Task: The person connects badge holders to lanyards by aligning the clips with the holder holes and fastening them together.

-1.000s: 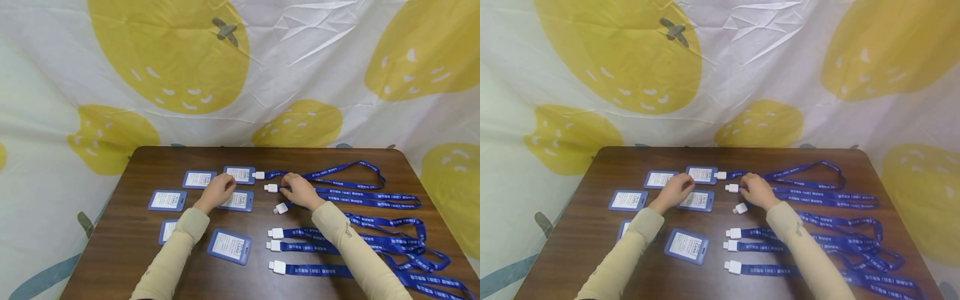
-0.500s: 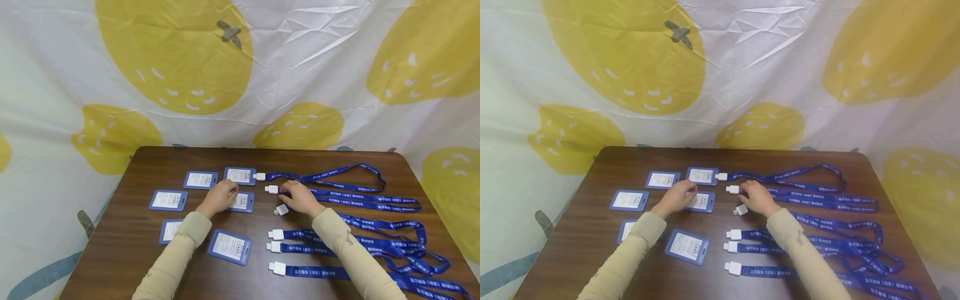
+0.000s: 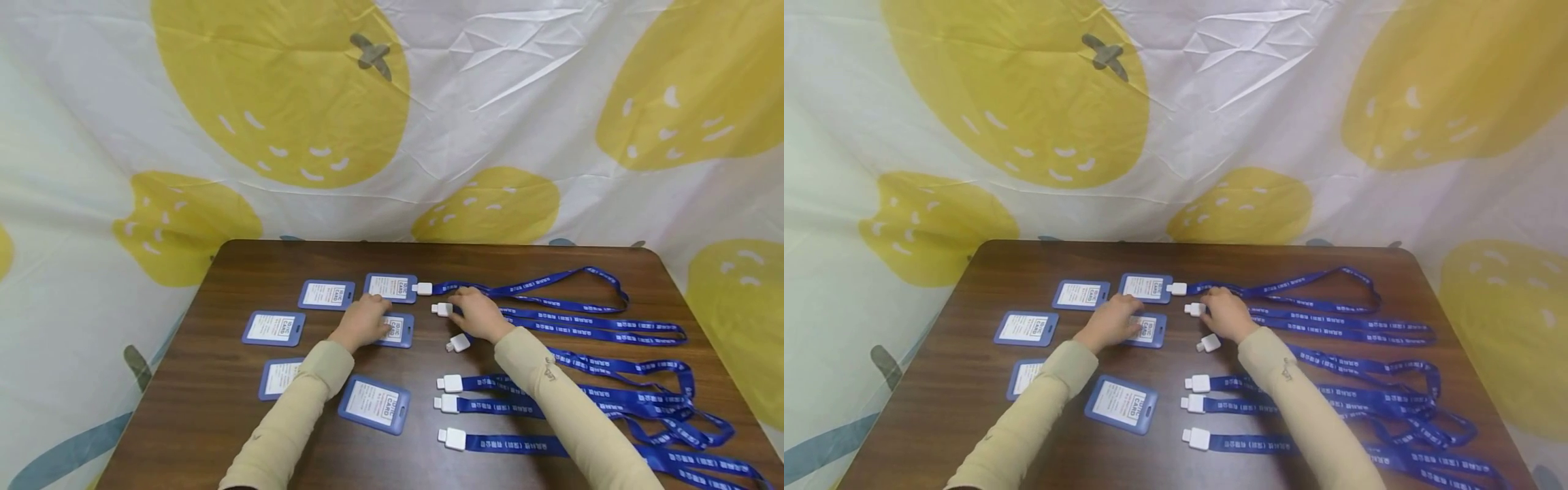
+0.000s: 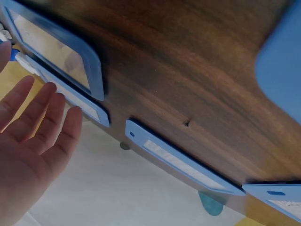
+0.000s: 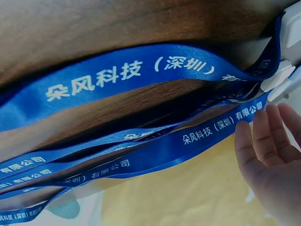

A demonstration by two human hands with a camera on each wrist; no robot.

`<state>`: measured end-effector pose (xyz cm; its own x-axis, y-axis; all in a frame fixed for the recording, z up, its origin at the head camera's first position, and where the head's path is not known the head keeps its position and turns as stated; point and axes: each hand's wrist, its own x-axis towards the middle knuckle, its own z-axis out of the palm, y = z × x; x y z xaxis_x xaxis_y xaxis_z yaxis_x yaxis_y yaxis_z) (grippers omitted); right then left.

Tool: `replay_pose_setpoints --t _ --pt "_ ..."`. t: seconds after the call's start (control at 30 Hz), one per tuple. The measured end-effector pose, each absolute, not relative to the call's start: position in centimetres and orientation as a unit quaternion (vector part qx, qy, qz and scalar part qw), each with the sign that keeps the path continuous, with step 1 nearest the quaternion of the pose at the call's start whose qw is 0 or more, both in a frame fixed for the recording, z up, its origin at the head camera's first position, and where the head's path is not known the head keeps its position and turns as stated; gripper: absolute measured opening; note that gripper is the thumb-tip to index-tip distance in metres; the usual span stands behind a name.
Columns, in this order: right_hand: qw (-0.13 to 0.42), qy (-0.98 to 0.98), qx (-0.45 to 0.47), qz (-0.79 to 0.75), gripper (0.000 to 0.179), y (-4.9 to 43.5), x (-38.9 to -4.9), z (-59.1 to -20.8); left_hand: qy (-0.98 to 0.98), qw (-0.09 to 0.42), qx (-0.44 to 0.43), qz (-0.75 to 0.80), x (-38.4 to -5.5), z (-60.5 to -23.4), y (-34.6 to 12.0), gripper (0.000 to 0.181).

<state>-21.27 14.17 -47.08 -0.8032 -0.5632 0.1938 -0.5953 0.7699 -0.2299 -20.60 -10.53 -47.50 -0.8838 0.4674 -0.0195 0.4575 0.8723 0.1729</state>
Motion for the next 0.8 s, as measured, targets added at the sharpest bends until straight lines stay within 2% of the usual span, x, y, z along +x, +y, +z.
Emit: replay_pose_setpoints --t 0.2,0.53,0.8 --pt "0.037 -0.948 0.296 0.113 0.026 13.6 -21.8 -47.4 0.969 0.062 0.235 0.041 -20.7 -47.8 -10.3 0.045" --pt "0.025 -0.951 0.293 0.090 0.028 12.7 -22.2 -47.9 0.967 0.057 0.246 0.024 -21.3 -48.0 -10.1 0.041" --pt "0.056 -0.945 0.311 0.084 0.014 12.5 -22.5 -48.6 0.966 0.082 0.243 0.022 -21.3 -47.8 -10.3 0.049"
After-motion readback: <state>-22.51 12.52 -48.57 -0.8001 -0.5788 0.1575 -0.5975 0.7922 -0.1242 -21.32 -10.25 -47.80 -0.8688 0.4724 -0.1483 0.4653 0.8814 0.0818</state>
